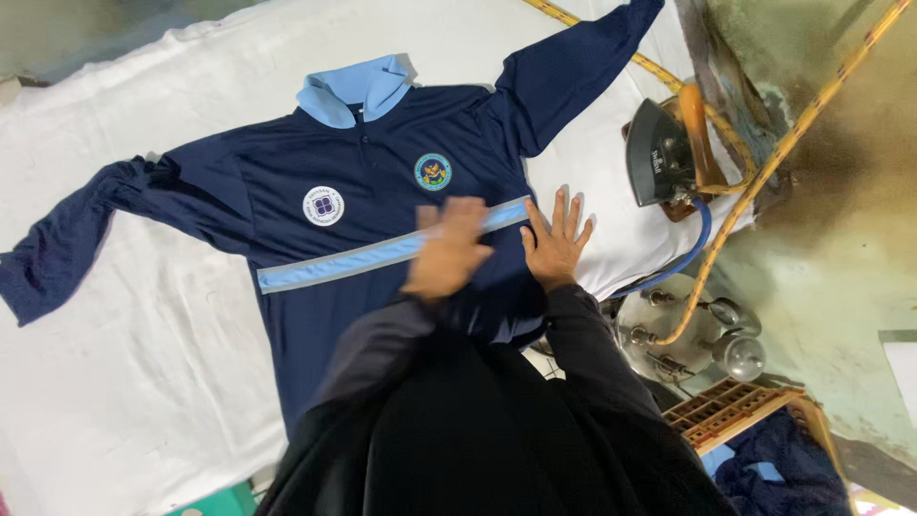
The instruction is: The person irons a blue long-sleeved shirt on an ironing board and then folds it into a neat square, pressing it again with the iron to set the folds.
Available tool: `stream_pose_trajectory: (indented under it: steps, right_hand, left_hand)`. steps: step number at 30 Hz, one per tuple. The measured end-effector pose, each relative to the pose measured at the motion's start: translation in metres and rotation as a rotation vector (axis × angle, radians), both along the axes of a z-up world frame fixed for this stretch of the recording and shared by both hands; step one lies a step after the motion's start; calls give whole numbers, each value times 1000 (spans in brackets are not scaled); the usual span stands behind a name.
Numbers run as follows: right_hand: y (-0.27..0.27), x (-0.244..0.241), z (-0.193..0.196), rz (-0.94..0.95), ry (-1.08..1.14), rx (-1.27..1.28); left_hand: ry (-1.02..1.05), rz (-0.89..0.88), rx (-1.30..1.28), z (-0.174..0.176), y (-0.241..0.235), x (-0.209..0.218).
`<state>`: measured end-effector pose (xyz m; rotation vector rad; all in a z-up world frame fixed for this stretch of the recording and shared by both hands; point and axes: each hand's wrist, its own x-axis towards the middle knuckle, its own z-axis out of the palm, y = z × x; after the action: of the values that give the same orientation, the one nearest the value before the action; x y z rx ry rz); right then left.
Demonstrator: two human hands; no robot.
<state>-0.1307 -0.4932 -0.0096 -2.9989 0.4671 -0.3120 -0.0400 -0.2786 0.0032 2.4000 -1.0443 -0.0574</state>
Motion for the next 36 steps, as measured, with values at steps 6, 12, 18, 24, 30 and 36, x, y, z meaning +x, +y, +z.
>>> stream_pose_trajectory:
  steps: [6, 12, 18, 24, 30, 36]
  right_hand:
    - [-9, -12, -9, 49, -218, -32]
    - [4, -152, -54, -252, 3, 172]
    - [-35, -144, -38, -463, 113, 122]
    - [2, 1, 8, 529, -237, 285]
    - [0, 15, 2, 389, 283, 171]
    - [1, 15, 0, 398, 219, 156]
  left_hand:
    - [-50, -83, 346, -30, -50, -16]
    - [-30, -85, 303, -10, -47, -19]
    - [46, -111, 460, -18, -53, -16]
    - [-41, -95, 540, -9, -52, -20]
    - [156, 126, 73, -7, 13, 10]
    - [-60, 1501, 212, -33, 246, 8]
